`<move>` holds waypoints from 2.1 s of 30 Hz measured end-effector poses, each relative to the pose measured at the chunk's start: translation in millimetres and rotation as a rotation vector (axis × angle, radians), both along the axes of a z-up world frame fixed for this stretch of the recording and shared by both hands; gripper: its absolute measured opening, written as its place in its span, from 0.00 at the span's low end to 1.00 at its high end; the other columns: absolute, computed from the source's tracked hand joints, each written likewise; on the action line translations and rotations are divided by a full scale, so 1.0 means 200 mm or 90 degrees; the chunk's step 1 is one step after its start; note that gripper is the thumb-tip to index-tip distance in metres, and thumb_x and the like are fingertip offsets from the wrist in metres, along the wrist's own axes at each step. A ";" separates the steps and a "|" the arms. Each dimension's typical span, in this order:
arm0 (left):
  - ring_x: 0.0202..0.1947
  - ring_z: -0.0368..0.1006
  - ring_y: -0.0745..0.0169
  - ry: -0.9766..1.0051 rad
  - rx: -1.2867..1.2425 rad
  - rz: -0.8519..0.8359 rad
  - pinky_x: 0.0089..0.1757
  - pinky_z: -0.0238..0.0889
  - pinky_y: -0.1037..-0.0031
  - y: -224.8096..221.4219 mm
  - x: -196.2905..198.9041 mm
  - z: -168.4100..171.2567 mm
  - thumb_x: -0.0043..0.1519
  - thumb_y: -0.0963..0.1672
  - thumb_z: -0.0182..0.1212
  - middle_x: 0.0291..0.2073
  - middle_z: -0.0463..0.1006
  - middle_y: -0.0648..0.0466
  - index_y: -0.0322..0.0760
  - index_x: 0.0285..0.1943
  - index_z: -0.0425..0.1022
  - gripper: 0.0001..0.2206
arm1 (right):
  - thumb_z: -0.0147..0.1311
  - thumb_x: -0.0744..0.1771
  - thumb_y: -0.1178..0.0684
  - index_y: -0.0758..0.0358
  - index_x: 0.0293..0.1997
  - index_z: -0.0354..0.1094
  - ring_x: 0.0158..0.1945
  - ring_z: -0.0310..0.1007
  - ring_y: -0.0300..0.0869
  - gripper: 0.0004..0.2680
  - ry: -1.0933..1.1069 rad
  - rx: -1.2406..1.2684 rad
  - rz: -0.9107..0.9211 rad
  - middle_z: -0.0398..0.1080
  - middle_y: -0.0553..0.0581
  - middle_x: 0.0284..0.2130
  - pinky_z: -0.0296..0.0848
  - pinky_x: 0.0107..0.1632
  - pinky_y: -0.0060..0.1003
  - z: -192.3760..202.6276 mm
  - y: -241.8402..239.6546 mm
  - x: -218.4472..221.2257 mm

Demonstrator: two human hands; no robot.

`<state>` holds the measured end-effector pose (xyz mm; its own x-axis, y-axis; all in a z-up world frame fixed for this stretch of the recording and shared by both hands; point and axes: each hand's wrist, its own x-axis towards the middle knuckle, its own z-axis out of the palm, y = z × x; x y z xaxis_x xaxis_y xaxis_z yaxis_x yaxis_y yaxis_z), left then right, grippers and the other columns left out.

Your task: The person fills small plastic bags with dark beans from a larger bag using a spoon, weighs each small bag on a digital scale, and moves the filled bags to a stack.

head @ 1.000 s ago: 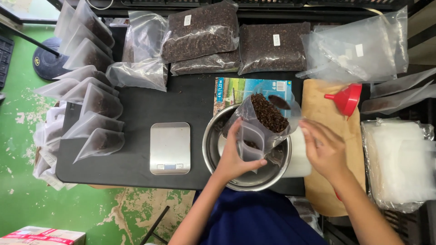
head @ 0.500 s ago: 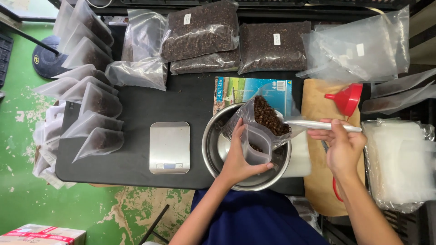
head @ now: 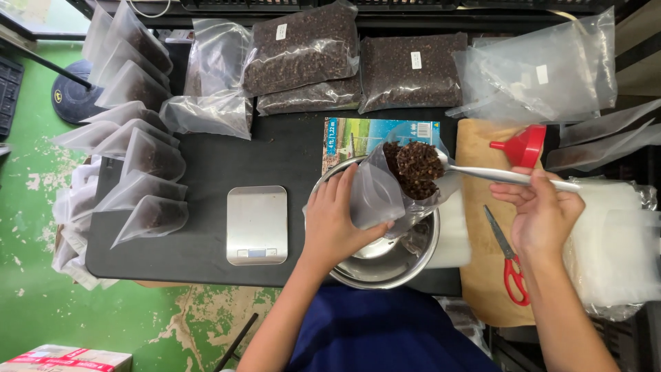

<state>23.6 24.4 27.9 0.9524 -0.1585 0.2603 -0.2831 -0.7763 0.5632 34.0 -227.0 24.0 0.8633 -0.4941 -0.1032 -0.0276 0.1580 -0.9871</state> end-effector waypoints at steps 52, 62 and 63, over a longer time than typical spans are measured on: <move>0.38 0.60 0.52 -0.005 0.054 0.009 0.38 0.54 0.63 -0.05 0.02 0.00 0.39 0.56 0.58 0.41 0.64 0.50 0.34 0.55 0.53 0.38 | 0.44 0.63 0.55 0.69 0.30 0.62 0.22 0.69 0.42 0.07 -0.026 -0.012 -0.075 0.67 0.59 0.26 0.72 0.26 0.25 0.10 0.08 -0.10; 0.41 0.61 0.51 -0.024 -0.004 0.075 0.38 0.56 0.64 -0.07 -0.03 0.00 0.38 0.56 0.60 0.41 0.65 0.48 0.34 0.55 0.52 0.39 | 0.33 0.64 0.61 0.84 0.30 0.57 0.23 0.68 0.55 0.10 -0.353 -0.460 0.050 0.62 0.72 0.19 0.68 0.27 0.38 0.22 0.30 -0.31; 0.42 0.61 0.52 -0.009 -0.037 0.074 0.39 0.56 0.64 -0.06 -0.04 0.00 0.38 0.56 0.61 0.42 0.65 0.49 0.34 0.55 0.51 0.39 | 0.33 0.63 0.62 0.84 0.26 0.58 0.22 0.68 0.56 0.10 -0.430 -0.571 0.036 0.63 0.73 0.18 0.67 0.27 0.37 0.25 0.32 -0.32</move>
